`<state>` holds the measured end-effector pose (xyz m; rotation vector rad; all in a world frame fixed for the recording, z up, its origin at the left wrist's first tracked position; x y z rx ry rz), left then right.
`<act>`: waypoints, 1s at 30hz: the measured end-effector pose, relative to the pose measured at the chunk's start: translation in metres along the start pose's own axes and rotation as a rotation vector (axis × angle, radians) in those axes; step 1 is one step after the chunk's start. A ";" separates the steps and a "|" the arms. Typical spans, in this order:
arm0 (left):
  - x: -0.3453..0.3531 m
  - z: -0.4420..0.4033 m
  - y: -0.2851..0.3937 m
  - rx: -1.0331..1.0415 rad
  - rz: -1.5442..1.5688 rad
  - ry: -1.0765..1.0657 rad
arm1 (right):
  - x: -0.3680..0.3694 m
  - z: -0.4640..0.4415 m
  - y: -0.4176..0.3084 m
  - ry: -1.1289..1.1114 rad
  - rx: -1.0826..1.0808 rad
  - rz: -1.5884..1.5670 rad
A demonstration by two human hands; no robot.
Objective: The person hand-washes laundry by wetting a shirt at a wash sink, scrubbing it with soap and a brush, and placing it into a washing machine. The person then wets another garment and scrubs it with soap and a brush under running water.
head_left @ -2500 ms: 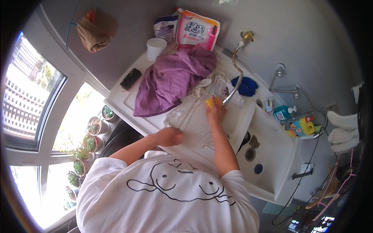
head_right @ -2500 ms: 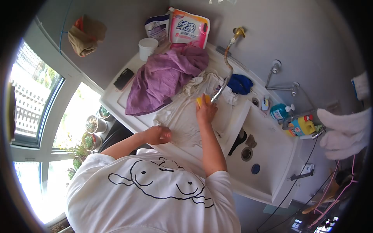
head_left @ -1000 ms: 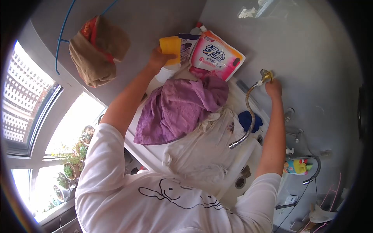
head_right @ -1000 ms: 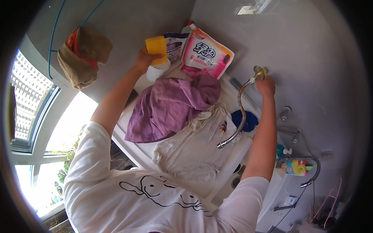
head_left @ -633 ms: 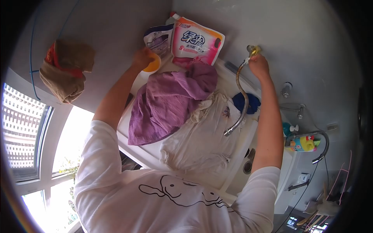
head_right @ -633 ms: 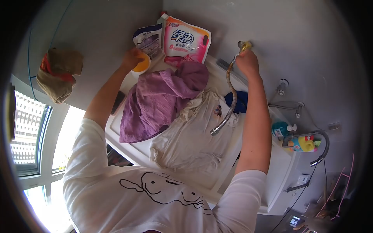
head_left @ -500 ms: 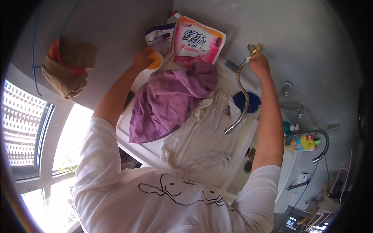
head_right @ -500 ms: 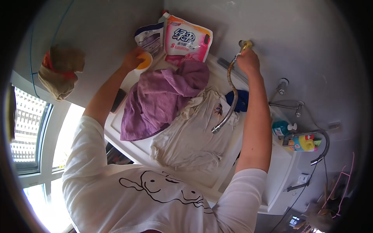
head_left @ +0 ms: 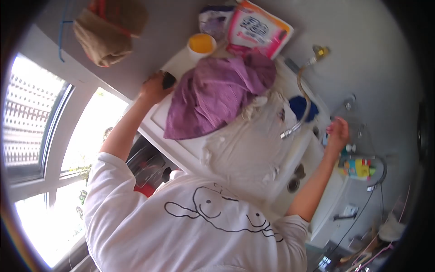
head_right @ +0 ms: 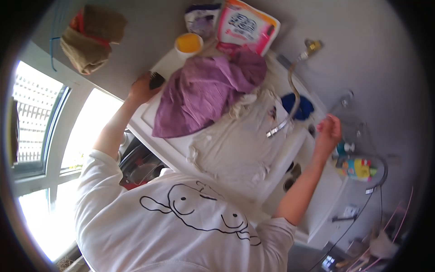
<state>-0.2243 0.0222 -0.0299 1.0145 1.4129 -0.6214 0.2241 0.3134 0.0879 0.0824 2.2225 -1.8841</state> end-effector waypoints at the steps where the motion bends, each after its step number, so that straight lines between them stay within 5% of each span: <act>1: 0.011 0.003 -0.006 -0.062 0.003 -0.085 | -0.004 0.017 0.008 0.060 0.021 0.068; 8: 0.023 0.000 0.005 -0.182 -0.118 -0.174 | -0.011 0.102 0.054 0.054 0.322 -0.027; 14: -0.014 0.012 0.006 -0.137 0.204 0.083 | 0.011 0.162 0.109 -0.158 0.154 0.416; 16: -0.032 0.027 0.031 -0.115 0.444 0.190 | 0.021 0.184 0.109 -0.144 -0.154 0.870; 19: -0.040 0.051 0.079 0.000 0.696 0.306 | 0.011 0.194 0.121 -0.236 0.015 0.961; 23: 0.018 0.077 0.133 -0.120 1.375 0.014 | -0.009 0.201 0.122 -0.236 0.018 0.942; 26: 0.038 0.094 0.195 -0.313 1.781 -0.274 | -0.005 0.203 0.106 -0.283 -0.126 0.843; 30: 0.066 0.093 0.265 -0.069 1.840 -0.400 | 0.047 0.198 0.088 -0.374 0.549 -0.267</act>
Point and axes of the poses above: each hand's wrist, its own z-axis away from the middle knuckle, its own x-axis out of the palm, y = z × x, the point moved 4 cm from there along -z, towards the middle knuckle, and after that the axes turned 13 degrees about x, right-handed, at the moved point
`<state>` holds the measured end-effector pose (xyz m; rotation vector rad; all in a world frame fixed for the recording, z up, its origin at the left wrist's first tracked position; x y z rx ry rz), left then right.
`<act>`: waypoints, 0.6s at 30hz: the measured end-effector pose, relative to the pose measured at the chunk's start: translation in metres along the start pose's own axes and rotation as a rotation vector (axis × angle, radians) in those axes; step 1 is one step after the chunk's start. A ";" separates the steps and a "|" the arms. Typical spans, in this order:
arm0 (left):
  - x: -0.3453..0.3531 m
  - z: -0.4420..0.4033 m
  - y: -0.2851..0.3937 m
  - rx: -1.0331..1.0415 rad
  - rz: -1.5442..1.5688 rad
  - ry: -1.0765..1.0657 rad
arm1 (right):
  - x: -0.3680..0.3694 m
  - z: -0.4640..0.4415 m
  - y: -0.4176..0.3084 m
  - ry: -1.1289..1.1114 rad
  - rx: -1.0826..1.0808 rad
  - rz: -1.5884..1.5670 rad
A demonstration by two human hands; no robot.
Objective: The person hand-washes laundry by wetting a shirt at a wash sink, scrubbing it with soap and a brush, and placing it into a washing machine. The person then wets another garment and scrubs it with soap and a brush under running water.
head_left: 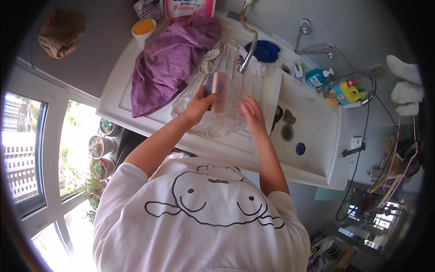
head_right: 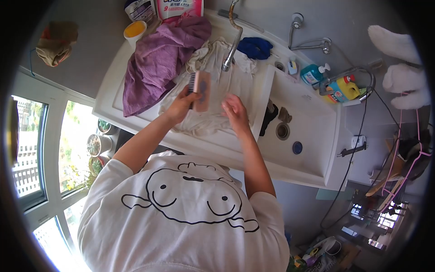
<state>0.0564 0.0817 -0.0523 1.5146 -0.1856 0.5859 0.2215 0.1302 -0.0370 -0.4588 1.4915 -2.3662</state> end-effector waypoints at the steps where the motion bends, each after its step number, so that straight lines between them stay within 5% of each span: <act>1: 0.012 -0.002 -0.004 0.001 -0.049 -0.056 | 0.011 -0.007 0.002 0.000 -0.001 0.000; 3: 0.028 0.000 -0.008 -0.032 -0.089 -0.185 | 0.028 -0.020 0.013 -0.163 0.136 -0.240; 6: 0.024 0.012 -0.008 0.015 -0.095 -0.293 | 0.020 -0.019 0.023 -0.062 0.254 -0.329; 8: -0.007 0.025 -0.004 0.256 -0.593 -0.214 | 0.005 -0.016 0.030 0.029 0.291 -0.371; 9: -0.019 0.033 -0.005 0.259 -0.595 -0.212 | -0.008 -0.019 0.031 0.096 0.079 -0.057; 11: -0.029 0.054 -0.004 0.486 -1.178 -0.321 | -0.012 -0.008 0.031 0.318 -0.441 0.718; 12: -0.028 0.061 -0.007 0.483 -1.177 -0.320 | -0.002 0.003 0.026 0.317 -0.438 0.718; 14: -0.023 0.073 -0.011 0.527 -1.274 -0.359 | 0.038 0.021 0.022 0.257 -0.484 1.223; 18: -0.024 0.073 -0.017 0.529 -1.313 -0.262 | 0.069 0.017 0.035 0.217 -0.605 1.389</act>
Point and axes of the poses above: each hand's wrist, its own z-axis away from the middle knuckle, its own x-axis out of the palm, y = z × x, the point moved 4 cm from there along -z, towards the middle knuckle, and after that the axes turned 13 degrees about x, right-handed, at the moved point
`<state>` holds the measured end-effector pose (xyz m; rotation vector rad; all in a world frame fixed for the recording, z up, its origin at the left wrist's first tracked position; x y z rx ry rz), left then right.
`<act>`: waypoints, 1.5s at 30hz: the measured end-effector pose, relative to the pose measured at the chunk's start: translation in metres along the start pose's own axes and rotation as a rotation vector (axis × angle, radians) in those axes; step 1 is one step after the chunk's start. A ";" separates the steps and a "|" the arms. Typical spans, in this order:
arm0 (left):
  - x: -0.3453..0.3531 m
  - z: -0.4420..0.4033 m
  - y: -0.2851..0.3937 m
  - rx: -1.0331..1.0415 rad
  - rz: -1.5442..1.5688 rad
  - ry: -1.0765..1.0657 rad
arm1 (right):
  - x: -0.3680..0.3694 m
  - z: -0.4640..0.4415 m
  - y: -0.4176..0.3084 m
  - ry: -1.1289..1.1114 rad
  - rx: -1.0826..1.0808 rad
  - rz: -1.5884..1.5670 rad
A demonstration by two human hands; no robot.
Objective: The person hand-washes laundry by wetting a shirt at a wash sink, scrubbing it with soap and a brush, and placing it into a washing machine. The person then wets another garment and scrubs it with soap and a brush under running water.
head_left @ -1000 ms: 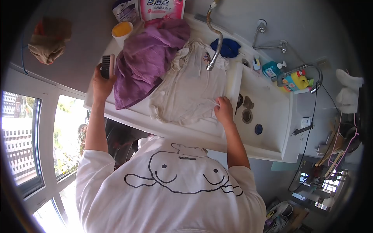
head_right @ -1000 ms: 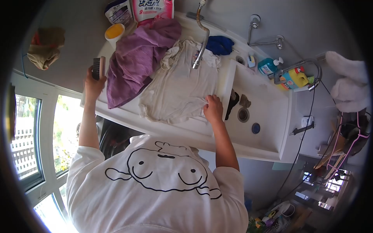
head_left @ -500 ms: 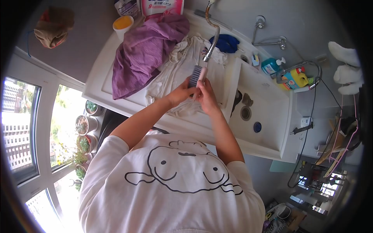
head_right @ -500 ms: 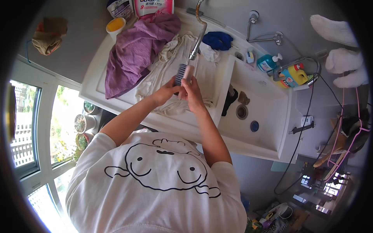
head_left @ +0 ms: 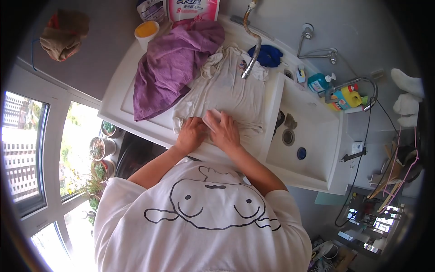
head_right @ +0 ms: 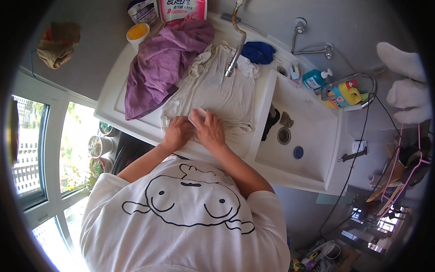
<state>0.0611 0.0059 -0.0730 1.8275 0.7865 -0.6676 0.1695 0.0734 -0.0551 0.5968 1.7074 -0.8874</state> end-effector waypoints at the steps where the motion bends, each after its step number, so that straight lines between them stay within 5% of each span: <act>1: 0.001 -0.001 0.000 -0.006 0.002 0.002 | 0.002 -0.013 0.013 0.040 -0.002 -0.010; 7: -0.001 0.002 -0.002 0.013 -0.029 -0.010 | -0.013 -0.064 0.062 0.018 0.364 0.106; 11: 0.001 0.006 -0.004 0.031 -0.029 0.019 | 0.007 -0.027 0.016 -0.061 0.116 0.031; 13: 0.002 0.004 -0.004 0.030 -0.037 0.031 | 0.002 -0.033 0.040 0.133 0.087 0.053; 16: 0.000 0.006 0.000 0.075 -0.122 0.038 | -0.026 -0.063 0.105 0.047 0.545 0.069; 23: -0.001 0.006 -0.001 0.058 -0.062 0.018 | -0.007 -0.018 0.016 -0.093 0.100 0.015; 26: 0.000 0.007 0.003 0.047 -0.094 -0.009 | -0.028 -0.060 0.104 0.054 0.493 0.028; 29: 0.000 0.004 0.002 0.058 -0.121 -0.025 | -0.036 -0.046 0.083 0.091 0.458 0.069; 31: 0.002 0.005 0.002 0.049 -0.115 -0.042 | -0.019 -0.014 0.031 -0.044 0.035 -0.128; 34: -0.001 0.004 0.004 0.042 -0.095 -0.067 | -0.015 -0.023 0.052 0.081 0.022 -0.065; 37: 0.001 0.004 0.005 0.042 -0.142 -0.112 | -0.034 -0.059 0.107 -0.002 0.481 0.014; 42: -0.001 0.003 0.004 0.054 -0.108 -0.033 | -0.019 -0.006 0.026 -0.165 -0.051 -0.002; 45: -0.001 0.004 0.006 0.051 -0.170 -0.099 | -0.018 -0.037 0.072 -0.026 0.122 -0.026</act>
Point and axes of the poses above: each hand's wrist, its own z-axis away from the middle knuckle, its own x-axis out of the palm, y = z × x, the point moved 4 cm from there along -z, towards the middle knuckle, and after that the axes turned 13 degrees about x, right-handed, at the moved point
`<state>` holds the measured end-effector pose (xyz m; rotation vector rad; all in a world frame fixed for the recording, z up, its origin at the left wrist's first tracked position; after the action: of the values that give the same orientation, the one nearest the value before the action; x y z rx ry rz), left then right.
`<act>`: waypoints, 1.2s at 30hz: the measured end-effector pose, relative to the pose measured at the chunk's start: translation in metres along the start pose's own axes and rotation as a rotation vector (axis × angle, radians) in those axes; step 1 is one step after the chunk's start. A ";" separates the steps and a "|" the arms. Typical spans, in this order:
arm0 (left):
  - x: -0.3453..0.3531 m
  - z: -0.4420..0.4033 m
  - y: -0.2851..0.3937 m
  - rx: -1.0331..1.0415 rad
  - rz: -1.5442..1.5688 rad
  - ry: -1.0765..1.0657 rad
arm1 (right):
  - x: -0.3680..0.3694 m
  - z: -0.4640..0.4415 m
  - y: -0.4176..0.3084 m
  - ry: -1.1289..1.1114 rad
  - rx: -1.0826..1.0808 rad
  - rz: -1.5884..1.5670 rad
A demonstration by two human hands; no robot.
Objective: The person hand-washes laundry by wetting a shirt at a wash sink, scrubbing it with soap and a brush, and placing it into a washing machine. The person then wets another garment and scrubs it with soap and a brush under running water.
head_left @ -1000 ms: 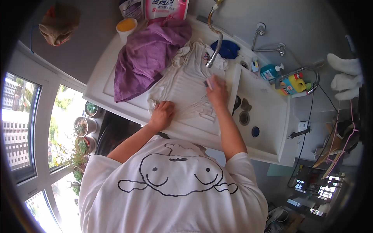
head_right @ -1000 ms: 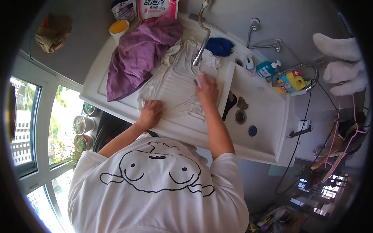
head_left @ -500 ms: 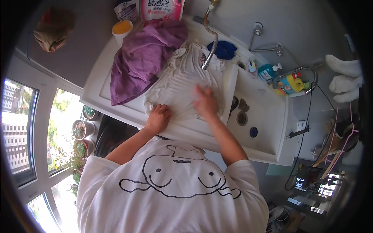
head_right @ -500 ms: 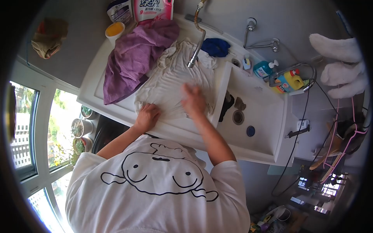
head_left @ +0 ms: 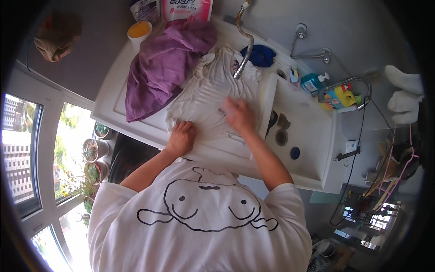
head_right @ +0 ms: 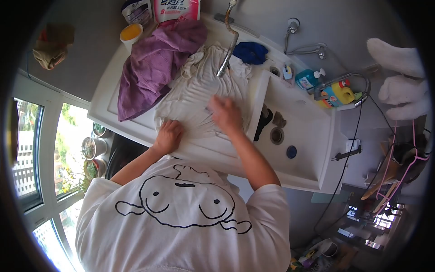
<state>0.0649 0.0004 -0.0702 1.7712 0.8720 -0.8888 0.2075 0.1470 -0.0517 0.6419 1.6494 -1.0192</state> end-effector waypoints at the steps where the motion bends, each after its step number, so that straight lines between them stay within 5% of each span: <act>1: 0.001 0.001 0.000 -0.006 0.003 -0.007 | -0.009 -0.017 0.022 0.010 0.165 0.013; 4: 0.001 0.002 -0.001 0.016 0.001 0.031 | -0.022 -0.028 0.040 0.040 0.385 0.127; 6: 0.002 0.001 -0.003 0.023 0.014 0.076 | -0.006 0.010 -0.001 0.081 -0.013 0.007; 8: 0.002 0.002 -0.002 0.016 0.025 0.066 | -0.005 0.047 -0.050 -0.063 -0.161 -0.003; 11: 0.000 -0.002 0.000 0.014 0.016 0.034 | 0.003 0.013 -0.005 0.099 -0.117 -0.035; 14: 0.000 0.000 0.000 0.034 0.006 0.040 | -0.010 -0.025 0.050 0.216 0.320 0.008; 19: -0.006 0.000 0.000 0.091 0.159 0.230 | 0.013 0.026 -0.038 0.155 0.060 -0.244; 22: -0.005 0.004 -0.010 -0.025 0.276 0.313 | 0.012 0.043 -0.072 0.041 -0.025 -0.172; 24: 0.003 0.013 -0.022 -0.208 0.444 0.287 | 0.024 0.013 -0.010 0.175 0.057 -0.207; 25: 0.001 0.014 -0.020 -0.209 0.440 0.276 | 0.010 0.005 0.010 0.136 0.278 -0.093; 29: -0.003 0.004 -0.011 -0.081 0.392 0.320 | -0.004 -0.003 0.022 0.300 0.317 0.096; 30: -0.003 0.001 -0.012 -0.069 0.390 0.336 | -0.006 0.004 -0.003 0.150 0.327 -0.009; 32: 0.006 -0.001 -0.018 -0.110 0.471 0.388 | 0.018 0.026 -0.050 0.155 0.063 -0.195; 35: 0.018 -0.006 -0.035 -0.295 0.699 0.462 | 0.020 0.019 -0.050 0.118 0.035 -0.146; 36: 0.022 -0.003 -0.042 -0.449 0.837 0.477 | 0.013 0.011 -0.023 0.360 -0.016 -0.196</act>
<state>0.0403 0.0201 -0.1054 1.7153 0.4657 0.2641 0.1907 0.1254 -0.0577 0.6922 2.0656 -1.0727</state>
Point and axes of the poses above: each hand's wrist, its own z-axis away from the middle knuckle, its own x-axis out of the palm, y = z × x, the point moved 4 cm from there along -z, towards the middle knuckle, and after that the axes turned 13 degrees about x, right-handed, at the moved point
